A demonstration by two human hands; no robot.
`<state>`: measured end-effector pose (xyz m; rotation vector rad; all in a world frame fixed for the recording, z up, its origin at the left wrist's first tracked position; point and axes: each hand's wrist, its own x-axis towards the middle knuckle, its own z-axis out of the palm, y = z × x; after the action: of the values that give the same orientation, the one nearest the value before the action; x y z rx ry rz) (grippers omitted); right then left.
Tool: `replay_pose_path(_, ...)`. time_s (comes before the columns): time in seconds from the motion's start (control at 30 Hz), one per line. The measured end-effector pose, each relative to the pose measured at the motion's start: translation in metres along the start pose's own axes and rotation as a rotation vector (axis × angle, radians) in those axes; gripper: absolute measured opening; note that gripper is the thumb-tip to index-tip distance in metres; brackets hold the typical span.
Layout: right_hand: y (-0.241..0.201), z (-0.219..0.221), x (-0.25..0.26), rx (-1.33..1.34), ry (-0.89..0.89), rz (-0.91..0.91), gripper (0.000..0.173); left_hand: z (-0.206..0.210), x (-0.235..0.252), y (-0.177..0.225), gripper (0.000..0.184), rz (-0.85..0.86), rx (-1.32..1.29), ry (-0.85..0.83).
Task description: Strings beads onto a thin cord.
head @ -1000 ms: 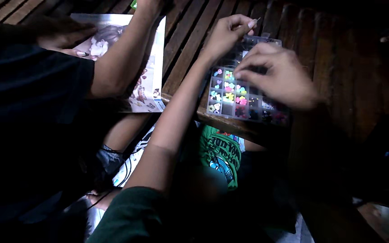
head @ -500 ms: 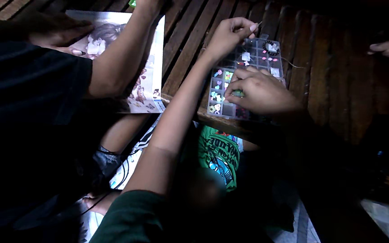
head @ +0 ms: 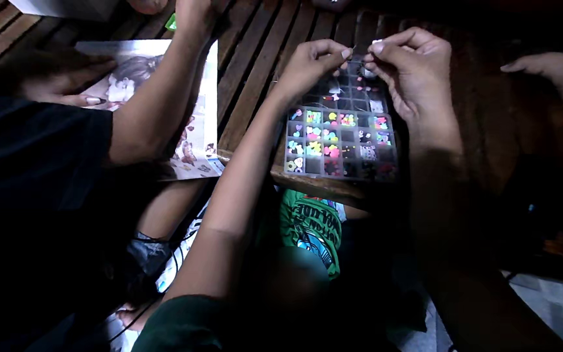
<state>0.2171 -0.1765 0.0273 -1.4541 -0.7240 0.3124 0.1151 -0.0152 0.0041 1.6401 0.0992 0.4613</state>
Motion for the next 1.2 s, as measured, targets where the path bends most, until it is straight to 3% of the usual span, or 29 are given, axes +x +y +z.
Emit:
replay_pose_path(0.3,0.012,0.006,-0.004,0.235,0.03,0.136,0.015,0.004,0.0,-0.005,0.013,-0.01,-0.087,-0.09)
replay_pose_path(1.2,0.01,0.01,-0.007,0.248,0.02,0.149,0.012,0.005,-0.002,-0.009,0.012,-0.012,-0.129,-0.099)
